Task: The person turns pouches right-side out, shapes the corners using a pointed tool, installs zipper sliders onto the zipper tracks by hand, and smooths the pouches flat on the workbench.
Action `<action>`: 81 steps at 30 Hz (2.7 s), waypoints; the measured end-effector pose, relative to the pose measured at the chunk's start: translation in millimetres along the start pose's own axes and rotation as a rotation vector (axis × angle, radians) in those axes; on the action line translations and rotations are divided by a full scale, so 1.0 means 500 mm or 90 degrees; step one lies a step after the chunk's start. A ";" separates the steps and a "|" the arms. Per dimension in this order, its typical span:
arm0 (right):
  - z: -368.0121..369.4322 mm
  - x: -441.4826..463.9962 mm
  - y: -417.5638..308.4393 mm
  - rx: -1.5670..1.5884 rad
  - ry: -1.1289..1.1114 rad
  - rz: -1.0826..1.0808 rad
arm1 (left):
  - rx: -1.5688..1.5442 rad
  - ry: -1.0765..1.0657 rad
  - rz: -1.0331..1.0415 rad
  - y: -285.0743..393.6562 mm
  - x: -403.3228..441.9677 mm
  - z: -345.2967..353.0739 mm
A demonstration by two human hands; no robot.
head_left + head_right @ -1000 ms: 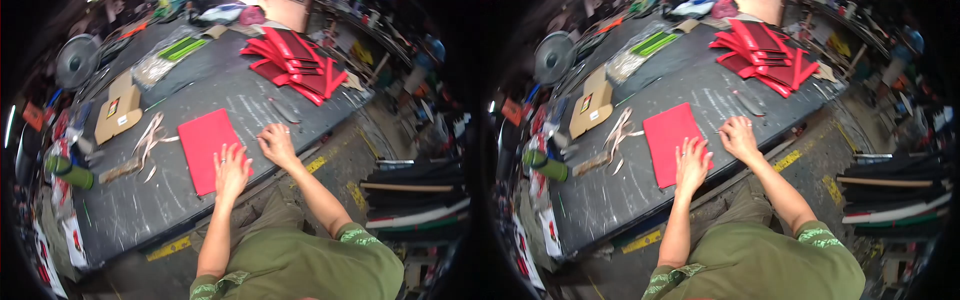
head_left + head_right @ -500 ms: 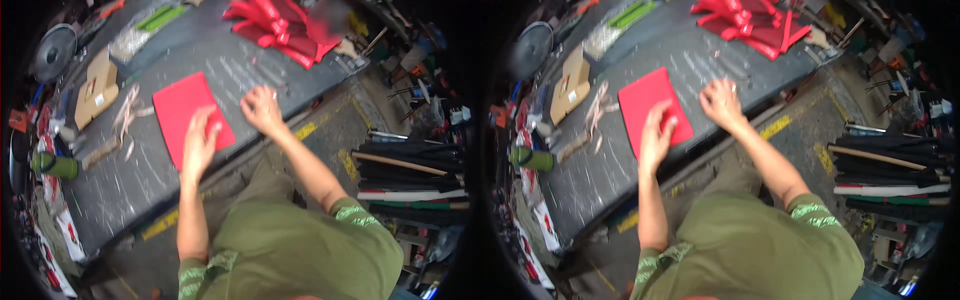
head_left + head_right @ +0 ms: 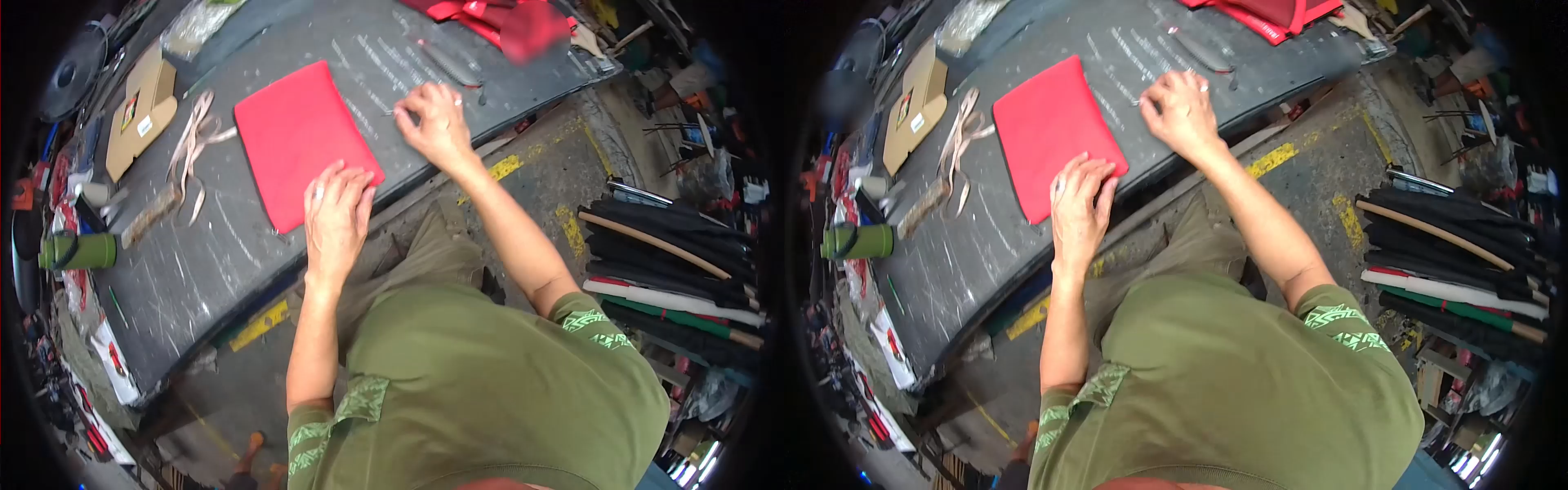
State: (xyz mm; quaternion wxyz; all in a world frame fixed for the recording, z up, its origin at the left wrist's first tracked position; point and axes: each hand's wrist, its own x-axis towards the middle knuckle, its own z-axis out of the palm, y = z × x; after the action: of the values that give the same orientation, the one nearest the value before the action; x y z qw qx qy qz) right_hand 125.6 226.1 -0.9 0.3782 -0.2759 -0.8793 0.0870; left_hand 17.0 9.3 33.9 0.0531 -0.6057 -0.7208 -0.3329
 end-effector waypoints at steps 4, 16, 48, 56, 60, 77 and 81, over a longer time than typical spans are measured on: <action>-0.005 0.002 -0.002 -0.006 0.006 0.003 | 0.008 -0.021 0.015 -0.013 0.022 0.019; -0.021 0.009 -0.012 0.050 0.047 -0.011 | -0.164 0.017 -0.031 -0.035 0.086 -0.058; -0.790 0.187 -0.373 -0.006 -0.062 -0.715 | -0.522 -0.067 0.333 0.174 0.211 -0.459; -0.800 0.192 -0.414 -0.041 -0.089 -0.847 | -0.484 -0.041 0.308 0.185 0.196 -0.461; -0.795 0.176 -0.427 -0.066 -0.088 -0.942 | -0.436 0.019 0.319 0.194 0.175 -0.455; -0.783 0.156 -0.410 -0.051 0.003 -0.955 | -0.383 0.081 0.294 0.188 0.152 -0.433; -0.807 0.146 -0.402 0.023 0.207 -0.950 | -0.386 0.097 0.289 0.187 0.156 -0.443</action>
State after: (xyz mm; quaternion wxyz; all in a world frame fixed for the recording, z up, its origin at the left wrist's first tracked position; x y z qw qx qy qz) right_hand 288.3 76.6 398.8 0.4660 0.3884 -0.7643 -0.2188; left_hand 9.2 -41.6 281.2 -0.0031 -0.7116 -0.4312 -0.5547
